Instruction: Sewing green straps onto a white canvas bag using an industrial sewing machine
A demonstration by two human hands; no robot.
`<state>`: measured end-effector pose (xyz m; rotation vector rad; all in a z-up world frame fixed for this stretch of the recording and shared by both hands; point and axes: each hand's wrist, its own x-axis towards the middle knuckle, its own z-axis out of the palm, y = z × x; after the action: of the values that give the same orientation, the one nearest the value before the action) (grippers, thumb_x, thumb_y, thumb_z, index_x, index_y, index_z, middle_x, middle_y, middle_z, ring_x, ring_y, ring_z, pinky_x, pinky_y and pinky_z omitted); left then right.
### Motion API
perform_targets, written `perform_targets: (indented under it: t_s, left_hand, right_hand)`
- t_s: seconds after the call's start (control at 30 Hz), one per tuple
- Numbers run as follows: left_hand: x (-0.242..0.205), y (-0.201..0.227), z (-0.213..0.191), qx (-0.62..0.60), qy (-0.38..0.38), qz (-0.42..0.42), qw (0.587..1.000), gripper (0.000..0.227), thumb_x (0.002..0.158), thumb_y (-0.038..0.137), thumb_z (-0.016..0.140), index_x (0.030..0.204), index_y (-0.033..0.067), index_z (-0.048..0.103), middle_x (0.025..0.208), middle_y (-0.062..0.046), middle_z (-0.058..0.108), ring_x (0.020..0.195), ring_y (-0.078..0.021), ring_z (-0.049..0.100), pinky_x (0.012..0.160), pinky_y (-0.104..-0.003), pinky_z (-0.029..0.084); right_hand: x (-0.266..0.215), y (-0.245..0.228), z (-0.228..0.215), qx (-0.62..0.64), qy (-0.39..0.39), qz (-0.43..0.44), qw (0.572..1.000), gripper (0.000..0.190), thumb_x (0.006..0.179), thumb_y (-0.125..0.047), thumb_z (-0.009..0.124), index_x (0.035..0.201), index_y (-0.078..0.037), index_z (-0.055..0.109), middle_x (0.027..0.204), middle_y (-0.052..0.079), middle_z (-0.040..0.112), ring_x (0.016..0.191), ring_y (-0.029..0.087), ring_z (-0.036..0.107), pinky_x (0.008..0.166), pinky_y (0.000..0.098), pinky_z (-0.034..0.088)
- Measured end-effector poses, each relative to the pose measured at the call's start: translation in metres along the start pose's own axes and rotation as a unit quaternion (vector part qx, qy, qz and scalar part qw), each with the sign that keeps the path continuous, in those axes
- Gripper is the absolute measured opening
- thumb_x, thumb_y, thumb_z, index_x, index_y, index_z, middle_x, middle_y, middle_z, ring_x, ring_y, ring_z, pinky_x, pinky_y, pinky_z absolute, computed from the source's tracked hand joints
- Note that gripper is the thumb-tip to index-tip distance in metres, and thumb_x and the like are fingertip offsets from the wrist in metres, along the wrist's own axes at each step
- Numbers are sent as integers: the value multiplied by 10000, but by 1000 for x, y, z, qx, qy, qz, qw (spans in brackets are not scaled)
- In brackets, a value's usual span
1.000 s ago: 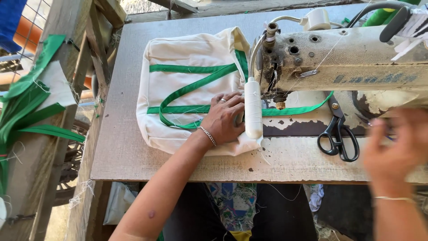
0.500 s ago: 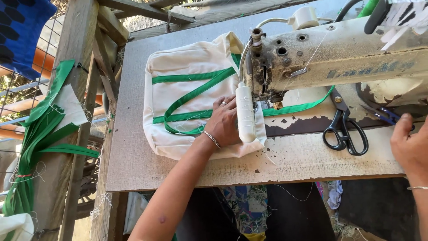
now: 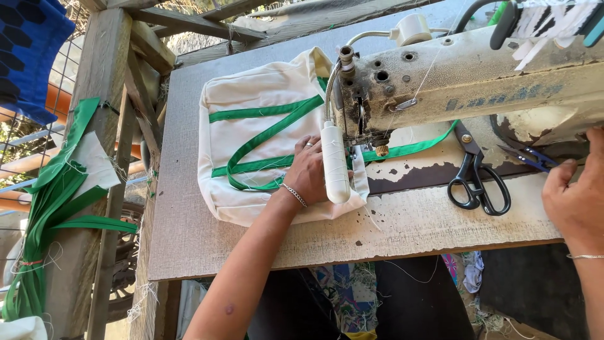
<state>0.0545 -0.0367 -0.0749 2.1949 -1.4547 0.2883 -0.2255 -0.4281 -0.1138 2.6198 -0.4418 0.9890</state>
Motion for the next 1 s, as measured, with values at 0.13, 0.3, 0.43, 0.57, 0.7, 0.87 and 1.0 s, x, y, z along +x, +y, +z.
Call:
perform_targets:
  t_s: [0.13,0.3,0.43,0.57,0.7,0.87,1.0]
  left_hand:
    - [0,-10,9,-15,-4,-16,1000,506,829,577,736,1118,162,740,1102,-139,731,1123,-370,640,1090,-527,321]
    - [5,-16,10,-21,1,-16,1000,527,833,600,726,919,84,671,905,-150,684,957,-376,632,1062,-519,335]
    - [9,-19,10,-28,7,-15,999,533,839,583,732,861,61,623,845,-141,670,910,-381,642,1056,-523,342]
    - [13,-21,10,-26,11,-12,1000,531,854,575,725,845,57,606,796,-133,667,852,-367,660,1060,-520,367]
    - [14,-15,6,-32,22,-14,999,519,850,559,748,824,60,608,774,-116,665,849,-348,662,1058,-518,380]
    - [-1,-12,8,-48,2,-15,999,552,847,541,747,1128,70,692,969,-137,719,1090,-370,631,1109,-556,318]
    - [-8,-2,5,-54,12,-7,998,487,854,497,753,1168,133,675,1083,-71,744,1119,-352,662,1131,-556,289]
  right_hand:
    - [1,0,-2,-21,22,-23,999,515,1101,8,739,1587,121,608,1359,270,656,1197,390,686,1027,426,595]
    - [10,-6,-12,28,21,-21,999,521,1068,67,697,1564,173,578,1443,339,642,1300,469,663,1105,485,566]
    - [23,-12,-34,15,16,-27,999,470,1038,61,685,1496,150,629,1428,312,647,1293,464,649,1146,492,550]
    - [29,-14,-43,-12,31,-32,999,455,1000,55,666,1446,139,700,1458,265,682,1376,396,654,1197,437,589]
    - [26,-12,-43,-16,48,-46,998,297,1036,91,611,1259,66,806,1322,181,772,1323,298,740,1211,339,628]
    - [22,-7,-29,3,53,-39,998,265,1098,107,608,1193,50,850,1250,157,817,1278,272,775,1204,332,629]
    - [24,-8,-31,7,67,-44,997,269,1086,111,610,1167,44,858,1227,156,814,1243,284,779,1184,347,623]
